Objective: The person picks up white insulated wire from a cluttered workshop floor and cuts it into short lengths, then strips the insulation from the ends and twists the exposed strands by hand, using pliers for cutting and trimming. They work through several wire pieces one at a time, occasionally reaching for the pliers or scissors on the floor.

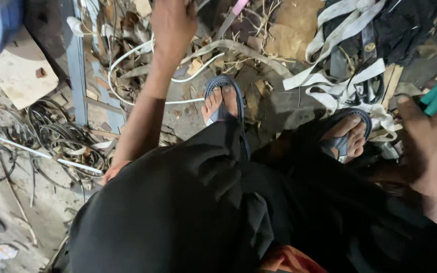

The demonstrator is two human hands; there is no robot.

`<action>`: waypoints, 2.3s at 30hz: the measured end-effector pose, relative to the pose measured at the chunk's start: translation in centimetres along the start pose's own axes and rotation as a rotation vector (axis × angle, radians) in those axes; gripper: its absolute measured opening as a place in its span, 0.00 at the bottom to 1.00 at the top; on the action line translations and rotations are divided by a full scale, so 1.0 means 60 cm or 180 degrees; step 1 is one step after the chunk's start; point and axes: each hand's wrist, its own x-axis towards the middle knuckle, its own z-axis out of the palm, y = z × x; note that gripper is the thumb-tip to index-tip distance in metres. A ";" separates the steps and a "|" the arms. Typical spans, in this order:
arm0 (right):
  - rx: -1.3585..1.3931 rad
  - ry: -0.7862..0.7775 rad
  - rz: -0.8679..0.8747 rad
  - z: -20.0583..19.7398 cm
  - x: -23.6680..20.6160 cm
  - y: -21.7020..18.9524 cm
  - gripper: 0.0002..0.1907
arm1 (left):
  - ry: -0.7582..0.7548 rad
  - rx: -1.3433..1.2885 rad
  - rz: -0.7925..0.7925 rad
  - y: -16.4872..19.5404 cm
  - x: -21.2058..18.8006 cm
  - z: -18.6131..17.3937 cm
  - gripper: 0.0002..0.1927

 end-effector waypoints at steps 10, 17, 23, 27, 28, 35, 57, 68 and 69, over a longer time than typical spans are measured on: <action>-0.0219 -0.0018 -0.0629 0.027 0.031 0.033 0.34 | -0.0652 -0.0865 -0.0030 0.017 -0.001 -0.037 0.12; -0.0995 0.0820 0.0598 0.005 -0.070 0.051 0.06 | -0.1408 -0.1552 0.0661 0.196 -0.006 -0.088 0.12; -0.1006 0.0837 0.0123 0.021 -0.087 0.052 0.07 | -0.1965 -0.1966 0.0687 0.298 -0.026 -0.058 0.27; -0.0676 0.0593 -0.0409 0.096 -0.041 0.036 0.09 | -0.1813 -0.1483 0.0814 0.319 -0.054 -0.029 0.19; -0.1051 0.0468 -0.0709 0.109 -0.023 0.032 0.09 | -0.1770 -0.1513 0.0811 0.320 -0.059 -0.019 0.21; -0.1893 0.0709 -0.0646 0.175 0.037 0.016 0.16 | -0.1513 -0.1578 0.0427 0.301 -0.034 0.000 0.17; 0.0716 -0.1842 0.1601 -0.184 -0.032 -0.022 0.38 | -0.0488 -0.3473 -0.0338 0.287 0.111 -0.171 0.11; 0.1629 -0.1992 0.1210 -0.317 -0.003 0.089 0.48 | 0.0359 -0.4170 -0.0113 0.258 0.228 -0.258 0.10; 0.1857 -0.1998 0.1195 -0.301 -0.008 0.108 0.49 | 0.0352 -0.4329 -0.0211 0.256 0.244 -0.264 0.10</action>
